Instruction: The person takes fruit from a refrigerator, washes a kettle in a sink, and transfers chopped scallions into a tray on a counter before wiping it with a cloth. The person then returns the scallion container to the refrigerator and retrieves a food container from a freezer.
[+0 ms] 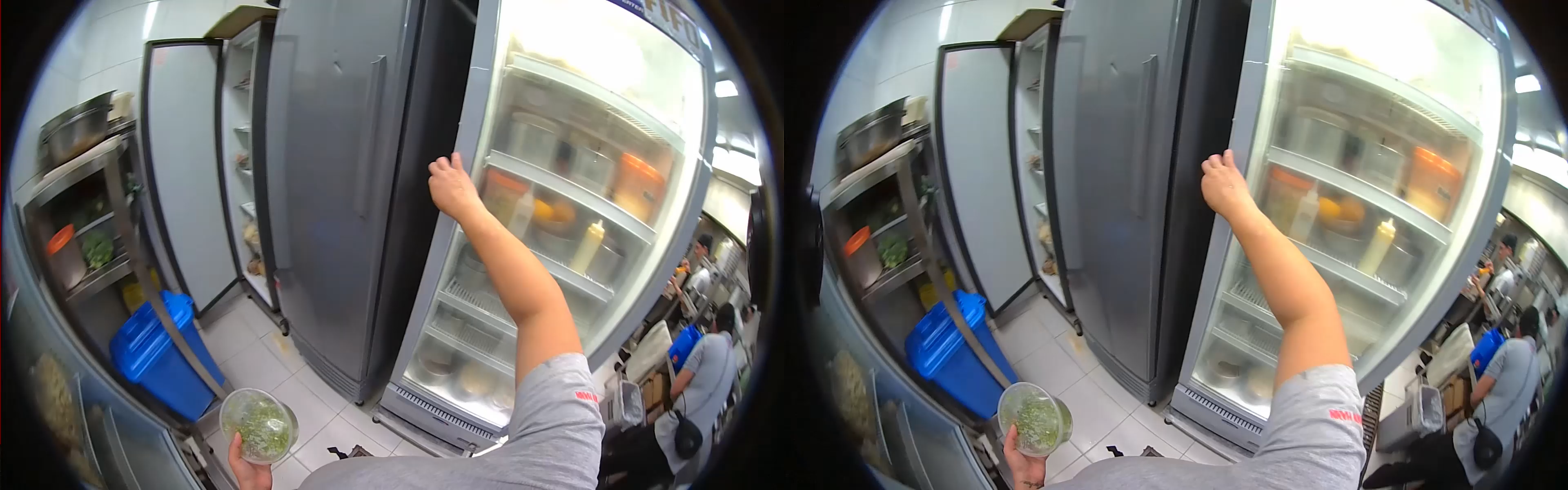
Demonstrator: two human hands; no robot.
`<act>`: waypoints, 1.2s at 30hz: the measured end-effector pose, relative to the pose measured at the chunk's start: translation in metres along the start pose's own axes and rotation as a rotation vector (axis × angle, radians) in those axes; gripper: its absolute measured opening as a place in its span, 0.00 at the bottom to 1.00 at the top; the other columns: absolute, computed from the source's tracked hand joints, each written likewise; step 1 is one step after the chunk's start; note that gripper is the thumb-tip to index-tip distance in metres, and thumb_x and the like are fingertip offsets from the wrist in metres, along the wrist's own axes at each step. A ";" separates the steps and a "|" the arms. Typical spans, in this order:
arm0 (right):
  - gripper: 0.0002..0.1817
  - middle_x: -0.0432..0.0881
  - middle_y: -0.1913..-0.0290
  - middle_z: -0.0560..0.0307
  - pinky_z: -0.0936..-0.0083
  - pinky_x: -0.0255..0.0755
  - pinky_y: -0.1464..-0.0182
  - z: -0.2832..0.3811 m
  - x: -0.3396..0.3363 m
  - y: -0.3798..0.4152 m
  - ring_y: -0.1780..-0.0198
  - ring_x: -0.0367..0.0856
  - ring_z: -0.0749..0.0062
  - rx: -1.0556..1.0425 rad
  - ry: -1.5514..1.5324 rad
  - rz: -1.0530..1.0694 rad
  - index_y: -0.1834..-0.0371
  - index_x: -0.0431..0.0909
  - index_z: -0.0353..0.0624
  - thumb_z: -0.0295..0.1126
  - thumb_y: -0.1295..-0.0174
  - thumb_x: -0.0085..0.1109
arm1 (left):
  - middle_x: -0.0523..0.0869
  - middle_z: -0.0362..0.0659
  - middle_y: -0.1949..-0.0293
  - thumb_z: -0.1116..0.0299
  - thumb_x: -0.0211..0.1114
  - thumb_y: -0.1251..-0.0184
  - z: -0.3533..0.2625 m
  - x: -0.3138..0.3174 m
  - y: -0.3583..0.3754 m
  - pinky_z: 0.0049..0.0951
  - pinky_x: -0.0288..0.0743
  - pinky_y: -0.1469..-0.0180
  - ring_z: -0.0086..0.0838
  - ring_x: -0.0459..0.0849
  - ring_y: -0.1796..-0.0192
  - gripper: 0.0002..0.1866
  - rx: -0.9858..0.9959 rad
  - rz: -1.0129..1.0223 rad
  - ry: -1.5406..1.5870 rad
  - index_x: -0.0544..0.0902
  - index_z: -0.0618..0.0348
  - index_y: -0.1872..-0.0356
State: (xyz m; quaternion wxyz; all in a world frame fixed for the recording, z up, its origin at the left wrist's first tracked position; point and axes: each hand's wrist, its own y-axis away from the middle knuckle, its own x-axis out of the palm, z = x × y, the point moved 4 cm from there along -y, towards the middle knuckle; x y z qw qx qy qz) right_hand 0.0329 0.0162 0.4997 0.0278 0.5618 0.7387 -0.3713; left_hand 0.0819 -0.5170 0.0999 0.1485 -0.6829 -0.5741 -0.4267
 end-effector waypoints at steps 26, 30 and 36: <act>0.27 0.74 0.43 0.53 0.70 0.64 0.41 0.065 -0.430 0.250 0.46 0.71 0.70 1.257 0.215 -0.678 0.36 0.67 0.37 0.43 0.33 0.57 | 0.80 0.42 0.45 0.58 0.59 0.37 -0.028 0.147 -0.252 0.36 0.65 0.37 0.33 0.76 0.41 0.26 -0.779 0.689 -0.347 0.73 0.59 0.40; 0.34 0.75 0.43 0.51 0.77 0.68 0.46 0.063 -0.470 0.306 0.47 0.74 0.71 1.548 0.261 -0.900 0.35 0.64 0.34 0.49 0.35 0.58 | 0.80 0.43 0.45 0.59 0.61 0.37 -0.001 0.181 -0.228 0.34 0.64 0.37 0.33 0.76 0.42 0.25 -0.893 0.810 -0.405 0.74 0.60 0.42; 0.32 0.74 0.43 0.49 0.76 0.67 0.43 0.037 -0.498 0.395 0.44 0.74 0.69 1.523 0.571 -0.924 0.37 0.68 0.34 0.45 0.37 0.62 | 0.80 0.44 0.45 0.60 0.60 0.37 0.049 0.237 -0.214 0.36 0.65 0.36 0.34 0.76 0.42 0.24 -0.893 0.850 -0.476 0.74 0.61 0.43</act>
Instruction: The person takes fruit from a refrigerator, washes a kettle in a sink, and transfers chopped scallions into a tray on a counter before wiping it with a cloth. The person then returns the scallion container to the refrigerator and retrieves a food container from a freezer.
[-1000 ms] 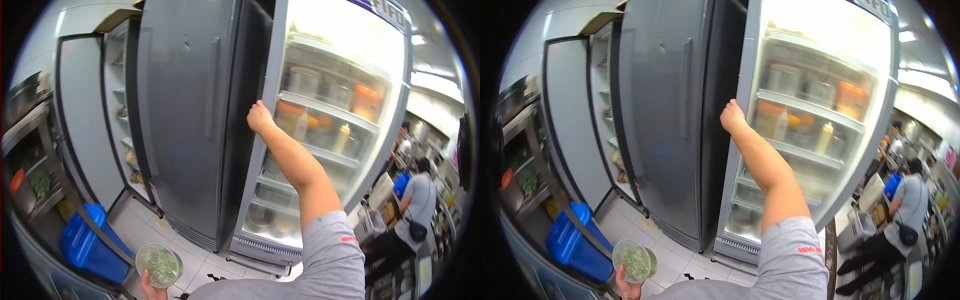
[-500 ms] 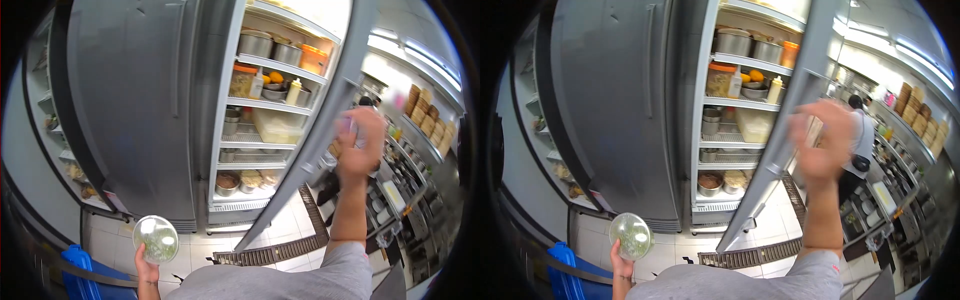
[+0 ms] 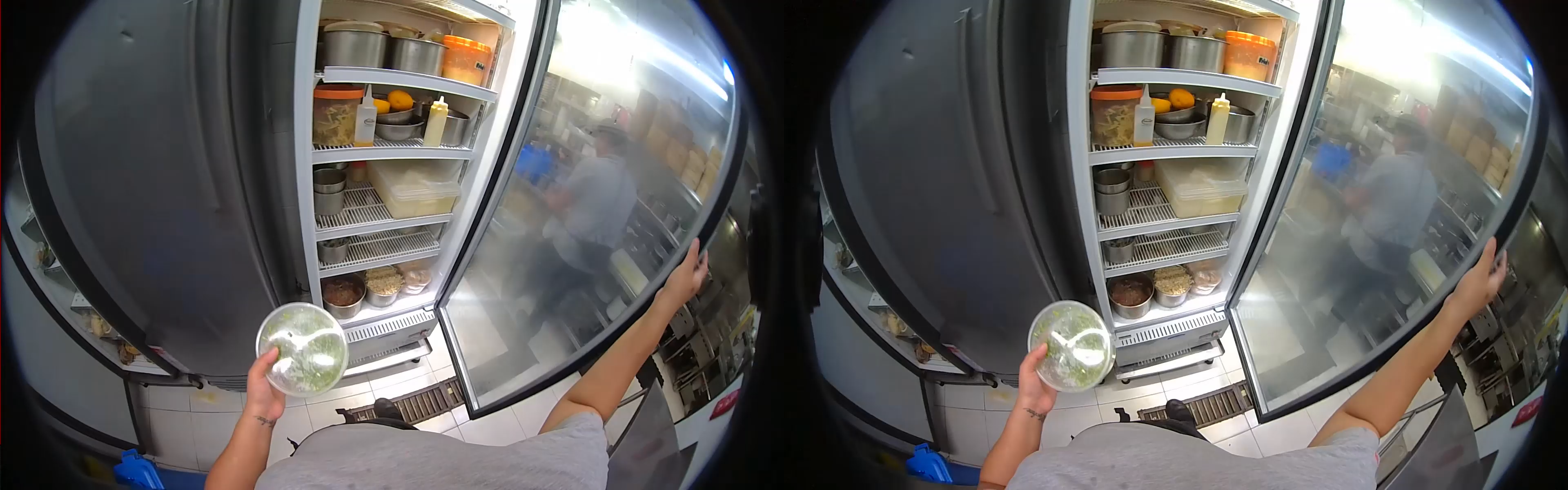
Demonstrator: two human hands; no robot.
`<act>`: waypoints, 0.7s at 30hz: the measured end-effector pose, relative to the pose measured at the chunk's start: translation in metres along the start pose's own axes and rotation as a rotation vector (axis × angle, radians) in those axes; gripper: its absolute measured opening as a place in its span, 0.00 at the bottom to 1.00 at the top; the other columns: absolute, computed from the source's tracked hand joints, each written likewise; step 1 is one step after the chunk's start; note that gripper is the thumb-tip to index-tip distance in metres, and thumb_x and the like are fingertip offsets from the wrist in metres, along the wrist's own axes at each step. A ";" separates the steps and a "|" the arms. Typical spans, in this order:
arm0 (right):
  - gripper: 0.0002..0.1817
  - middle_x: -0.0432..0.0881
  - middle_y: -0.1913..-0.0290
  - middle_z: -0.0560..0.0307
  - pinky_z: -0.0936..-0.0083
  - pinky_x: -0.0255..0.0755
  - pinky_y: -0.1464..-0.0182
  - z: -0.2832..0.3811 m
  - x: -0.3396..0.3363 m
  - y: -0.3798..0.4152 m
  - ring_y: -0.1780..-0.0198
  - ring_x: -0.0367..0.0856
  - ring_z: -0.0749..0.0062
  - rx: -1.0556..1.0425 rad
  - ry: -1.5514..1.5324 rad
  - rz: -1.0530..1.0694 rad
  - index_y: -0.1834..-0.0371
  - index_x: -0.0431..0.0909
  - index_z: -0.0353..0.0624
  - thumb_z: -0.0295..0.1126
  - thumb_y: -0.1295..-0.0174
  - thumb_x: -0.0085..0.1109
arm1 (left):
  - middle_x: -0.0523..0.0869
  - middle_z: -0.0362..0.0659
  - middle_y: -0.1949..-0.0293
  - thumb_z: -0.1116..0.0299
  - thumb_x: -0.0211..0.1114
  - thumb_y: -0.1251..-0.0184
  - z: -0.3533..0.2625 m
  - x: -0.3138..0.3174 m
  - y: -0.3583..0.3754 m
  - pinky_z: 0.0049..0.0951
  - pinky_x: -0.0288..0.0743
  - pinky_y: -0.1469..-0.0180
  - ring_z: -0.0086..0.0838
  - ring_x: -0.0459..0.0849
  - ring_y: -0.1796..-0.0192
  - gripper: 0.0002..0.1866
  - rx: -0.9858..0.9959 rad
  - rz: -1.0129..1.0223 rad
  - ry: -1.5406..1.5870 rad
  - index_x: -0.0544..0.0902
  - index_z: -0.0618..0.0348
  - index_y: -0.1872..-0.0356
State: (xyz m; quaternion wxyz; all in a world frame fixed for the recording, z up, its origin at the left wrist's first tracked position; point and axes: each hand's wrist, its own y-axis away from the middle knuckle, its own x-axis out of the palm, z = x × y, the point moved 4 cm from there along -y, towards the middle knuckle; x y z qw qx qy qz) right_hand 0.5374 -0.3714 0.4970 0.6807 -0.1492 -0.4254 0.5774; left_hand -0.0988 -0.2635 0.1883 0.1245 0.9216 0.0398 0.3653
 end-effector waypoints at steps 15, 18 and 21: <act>0.46 0.49 0.25 0.45 0.39 0.35 0.27 0.061 0.266 0.296 0.24 0.41 0.41 -0.896 -0.760 1.152 0.32 0.65 0.59 0.51 0.58 0.75 | 0.80 0.47 0.44 0.60 0.59 0.36 -0.091 0.329 -0.165 0.37 0.69 0.37 0.34 0.78 0.42 0.27 0.307 0.457 -0.265 0.71 0.64 0.39; 0.54 0.47 0.27 0.41 0.51 0.52 0.29 0.068 0.321 0.233 0.27 0.47 0.46 -0.594 -1.008 0.868 0.30 0.57 0.50 0.46 0.62 0.79 | 0.73 0.49 0.37 0.52 0.57 0.32 -0.121 0.420 -0.165 0.37 0.67 0.34 0.36 0.73 0.36 0.31 0.567 0.608 -0.294 0.67 0.64 0.36; 0.47 0.58 0.35 0.48 0.61 0.71 0.39 0.074 0.373 0.181 0.36 0.65 0.55 -0.436 -1.190 0.687 0.35 0.56 0.44 0.31 0.58 0.78 | 0.54 0.62 0.29 0.29 0.48 0.38 -0.151 0.481 -0.185 0.43 0.57 0.29 0.46 0.57 0.27 0.53 0.640 0.733 -0.312 0.50 0.66 0.28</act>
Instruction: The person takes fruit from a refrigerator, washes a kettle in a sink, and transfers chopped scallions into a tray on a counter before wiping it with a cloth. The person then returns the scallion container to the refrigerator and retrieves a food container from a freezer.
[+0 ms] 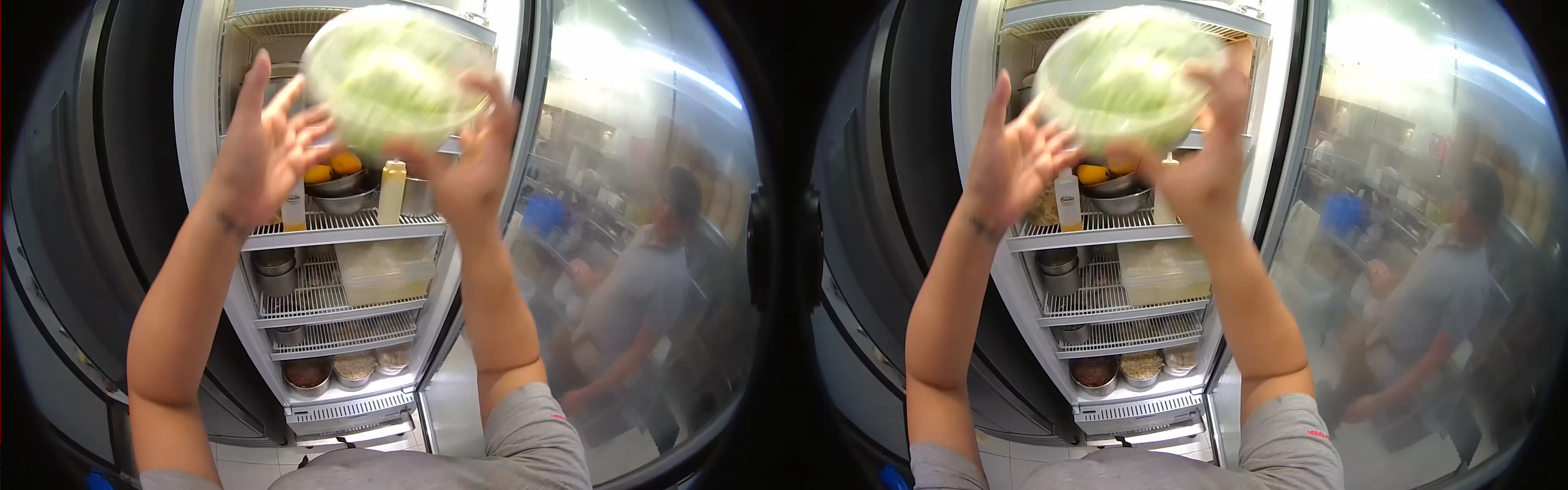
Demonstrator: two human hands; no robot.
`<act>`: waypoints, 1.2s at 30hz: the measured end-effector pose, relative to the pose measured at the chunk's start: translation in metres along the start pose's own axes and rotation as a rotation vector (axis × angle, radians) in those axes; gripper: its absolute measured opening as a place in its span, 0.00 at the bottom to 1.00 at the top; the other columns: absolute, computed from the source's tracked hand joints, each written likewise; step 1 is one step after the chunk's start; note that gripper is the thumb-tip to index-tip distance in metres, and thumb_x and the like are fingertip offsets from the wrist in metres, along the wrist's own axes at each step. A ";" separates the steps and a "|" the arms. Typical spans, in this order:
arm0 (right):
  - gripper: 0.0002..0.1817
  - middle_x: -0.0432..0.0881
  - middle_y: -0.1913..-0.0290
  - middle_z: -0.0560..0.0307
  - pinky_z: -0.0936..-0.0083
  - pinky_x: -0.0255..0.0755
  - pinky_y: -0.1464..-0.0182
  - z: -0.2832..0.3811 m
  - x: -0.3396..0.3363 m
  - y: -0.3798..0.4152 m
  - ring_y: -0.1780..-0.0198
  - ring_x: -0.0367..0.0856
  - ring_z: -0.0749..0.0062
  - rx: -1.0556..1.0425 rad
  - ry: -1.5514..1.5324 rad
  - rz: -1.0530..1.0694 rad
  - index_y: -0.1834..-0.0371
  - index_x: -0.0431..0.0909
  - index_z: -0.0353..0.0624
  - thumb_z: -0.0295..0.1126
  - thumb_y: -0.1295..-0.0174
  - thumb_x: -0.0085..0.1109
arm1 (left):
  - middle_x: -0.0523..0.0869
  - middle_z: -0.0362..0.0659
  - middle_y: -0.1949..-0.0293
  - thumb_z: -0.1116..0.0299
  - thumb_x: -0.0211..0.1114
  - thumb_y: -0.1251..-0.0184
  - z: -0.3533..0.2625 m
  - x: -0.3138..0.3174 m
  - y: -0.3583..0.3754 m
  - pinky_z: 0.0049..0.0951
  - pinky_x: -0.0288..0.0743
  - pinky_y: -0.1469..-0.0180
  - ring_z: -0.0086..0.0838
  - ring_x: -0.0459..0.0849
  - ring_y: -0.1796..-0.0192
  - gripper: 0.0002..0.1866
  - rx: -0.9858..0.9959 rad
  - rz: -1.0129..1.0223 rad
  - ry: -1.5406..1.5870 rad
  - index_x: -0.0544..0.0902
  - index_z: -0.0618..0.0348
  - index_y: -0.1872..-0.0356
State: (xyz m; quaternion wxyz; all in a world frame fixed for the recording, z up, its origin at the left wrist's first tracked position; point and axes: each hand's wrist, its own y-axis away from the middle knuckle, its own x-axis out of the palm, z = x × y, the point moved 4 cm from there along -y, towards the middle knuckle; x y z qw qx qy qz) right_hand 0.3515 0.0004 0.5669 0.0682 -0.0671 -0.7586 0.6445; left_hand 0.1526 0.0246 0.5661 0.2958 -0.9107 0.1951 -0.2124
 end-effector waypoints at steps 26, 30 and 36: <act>0.21 0.75 0.45 0.45 0.60 0.73 0.45 0.070 -0.069 -0.009 0.46 0.76 0.59 -0.336 0.351 -0.416 0.47 0.72 0.25 0.33 0.37 0.55 | 0.80 0.49 0.47 0.69 0.57 0.33 0.059 -0.080 0.326 0.35 0.76 0.46 0.35 0.81 0.47 0.20 -0.568 -0.380 -0.311 0.74 0.63 0.41; 0.19 0.76 0.51 0.43 0.54 0.72 0.49 0.267 -0.117 0.057 0.48 0.75 0.54 -0.683 0.728 -0.769 0.50 0.70 0.38 0.38 0.40 0.50 | 0.81 0.49 0.48 0.68 0.57 0.32 0.081 -0.079 0.392 0.34 0.76 0.47 0.36 0.82 0.48 0.19 -0.606 -0.391 -0.272 0.74 0.63 0.42; 0.19 0.77 0.47 0.51 0.66 0.62 0.38 0.406 -0.237 0.078 0.43 0.73 0.60 0.006 1.388 -0.388 0.47 0.75 0.35 0.38 0.32 0.51 | 0.82 0.49 0.50 0.66 0.55 0.30 0.075 -0.089 0.487 0.30 0.77 0.50 0.32 0.83 0.51 0.18 -0.824 -0.310 -0.152 0.74 0.63 0.44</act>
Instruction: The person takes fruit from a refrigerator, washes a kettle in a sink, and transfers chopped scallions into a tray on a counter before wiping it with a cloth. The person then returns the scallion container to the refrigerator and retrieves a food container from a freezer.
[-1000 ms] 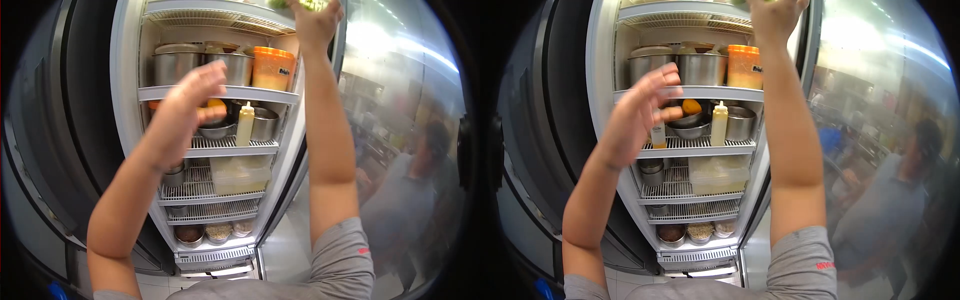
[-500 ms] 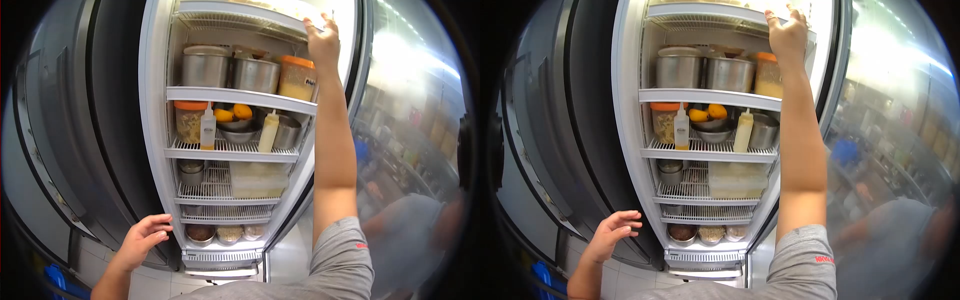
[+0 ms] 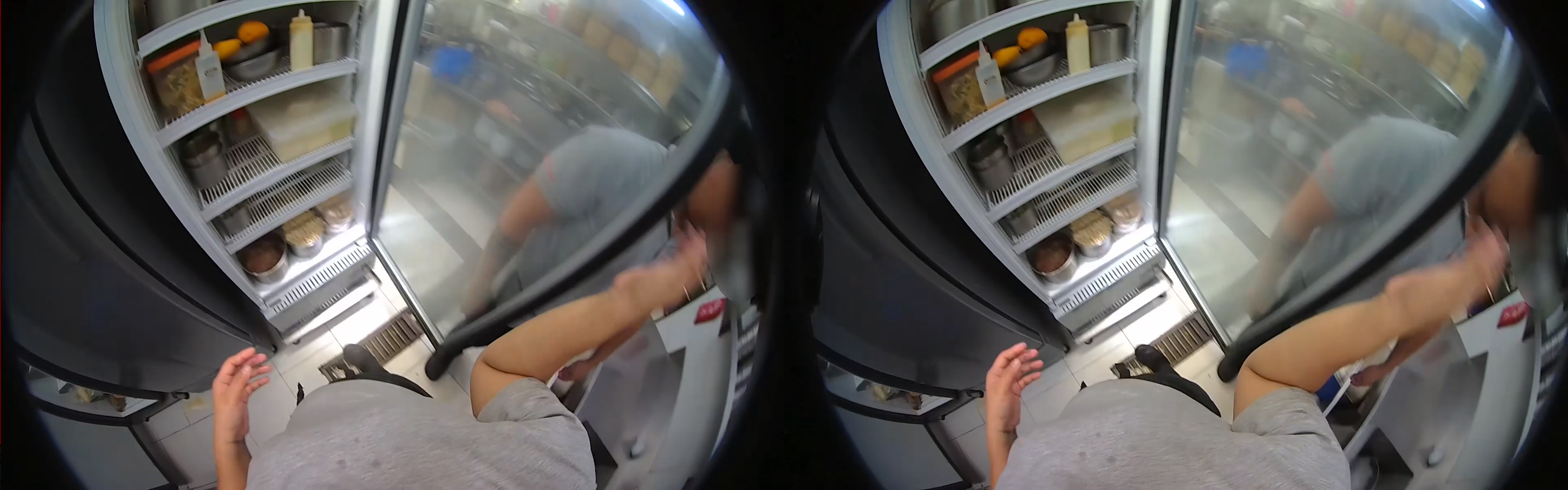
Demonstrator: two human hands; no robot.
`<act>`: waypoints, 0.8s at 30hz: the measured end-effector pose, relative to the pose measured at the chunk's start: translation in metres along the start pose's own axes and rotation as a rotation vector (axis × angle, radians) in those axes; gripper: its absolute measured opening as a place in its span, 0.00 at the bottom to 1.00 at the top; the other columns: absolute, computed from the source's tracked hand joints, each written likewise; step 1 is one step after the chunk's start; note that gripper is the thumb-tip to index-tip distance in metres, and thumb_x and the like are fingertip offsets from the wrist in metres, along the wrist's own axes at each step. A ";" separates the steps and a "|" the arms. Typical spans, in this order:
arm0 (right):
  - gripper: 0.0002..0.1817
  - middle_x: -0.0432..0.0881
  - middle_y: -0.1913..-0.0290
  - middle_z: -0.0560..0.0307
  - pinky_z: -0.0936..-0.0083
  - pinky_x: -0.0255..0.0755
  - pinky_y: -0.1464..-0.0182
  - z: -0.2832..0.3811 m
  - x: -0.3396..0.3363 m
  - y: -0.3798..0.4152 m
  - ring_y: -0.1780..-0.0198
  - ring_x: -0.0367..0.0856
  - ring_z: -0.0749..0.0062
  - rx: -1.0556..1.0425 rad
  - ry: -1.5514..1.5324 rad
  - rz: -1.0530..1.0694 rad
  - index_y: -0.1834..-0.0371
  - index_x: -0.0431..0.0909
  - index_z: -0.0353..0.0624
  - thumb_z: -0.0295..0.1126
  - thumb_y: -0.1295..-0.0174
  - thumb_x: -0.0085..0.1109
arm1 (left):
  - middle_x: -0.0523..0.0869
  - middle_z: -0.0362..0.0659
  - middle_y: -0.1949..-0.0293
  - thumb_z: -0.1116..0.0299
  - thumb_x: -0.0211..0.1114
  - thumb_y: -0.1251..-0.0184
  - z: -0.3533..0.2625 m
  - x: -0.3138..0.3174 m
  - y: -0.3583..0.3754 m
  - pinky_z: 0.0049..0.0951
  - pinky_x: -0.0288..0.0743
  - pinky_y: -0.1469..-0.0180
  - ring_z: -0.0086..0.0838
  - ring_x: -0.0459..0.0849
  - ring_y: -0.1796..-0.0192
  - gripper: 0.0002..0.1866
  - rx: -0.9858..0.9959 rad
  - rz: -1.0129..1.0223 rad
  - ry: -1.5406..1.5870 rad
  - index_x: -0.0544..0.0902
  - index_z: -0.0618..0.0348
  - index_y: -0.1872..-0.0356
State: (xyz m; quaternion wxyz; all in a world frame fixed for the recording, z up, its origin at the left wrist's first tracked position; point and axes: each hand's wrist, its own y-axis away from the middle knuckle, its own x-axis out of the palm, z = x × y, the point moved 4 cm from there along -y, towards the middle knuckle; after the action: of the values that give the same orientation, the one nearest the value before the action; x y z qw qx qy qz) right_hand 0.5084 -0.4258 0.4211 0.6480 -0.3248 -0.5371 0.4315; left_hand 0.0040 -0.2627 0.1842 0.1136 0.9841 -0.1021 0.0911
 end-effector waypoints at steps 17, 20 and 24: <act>0.34 0.80 0.54 0.35 0.75 0.74 0.52 0.088 -0.001 0.040 0.62 0.81 0.67 0.581 -1.023 0.670 0.31 0.47 0.26 0.34 0.32 0.51 | 0.82 0.46 0.49 0.60 0.54 0.28 0.038 0.058 0.020 0.31 0.76 0.50 0.29 0.82 0.50 0.19 -0.074 0.144 0.025 0.75 0.61 0.43; 0.33 0.81 0.55 0.39 0.78 0.76 0.55 0.047 0.015 0.042 0.63 0.81 0.72 0.690 -1.032 0.625 0.31 0.49 0.27 0.23 0.36 0.53 | 0.82 0.42 0.50 0.51 0.55 0.29 0.054 0.067 -0.012 0.33 0.73 0.47 0.27 0.80 0.48 0.23 -0.068 0.032 0.021 0.75 0.57 0.43; 0.30 0.79 0.52 0.34 0.75 0.78 0.57 -0.026 0.037 0.049 0.62 0.81 0.71 0.716 -0.936 0.622 0.31 0.52 0.29 0.28 0.34 0.50 | 0.77 0.37 0.51 0.47 0.53 0.30 0.117 0.015 -0.078 0.53 0.64 0.43 0.29 0.72 0.45 0.21 -0.113 -0.414 0.246 0.76 0.51 0.49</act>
State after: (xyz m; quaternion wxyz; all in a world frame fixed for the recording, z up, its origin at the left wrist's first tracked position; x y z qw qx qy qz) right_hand 0.5256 -0.3704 0.3877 0.2594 -0.0075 -0.4665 0.8456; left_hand 0.0537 -0.2198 0.0589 0.1961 0.9577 0.1112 0.1790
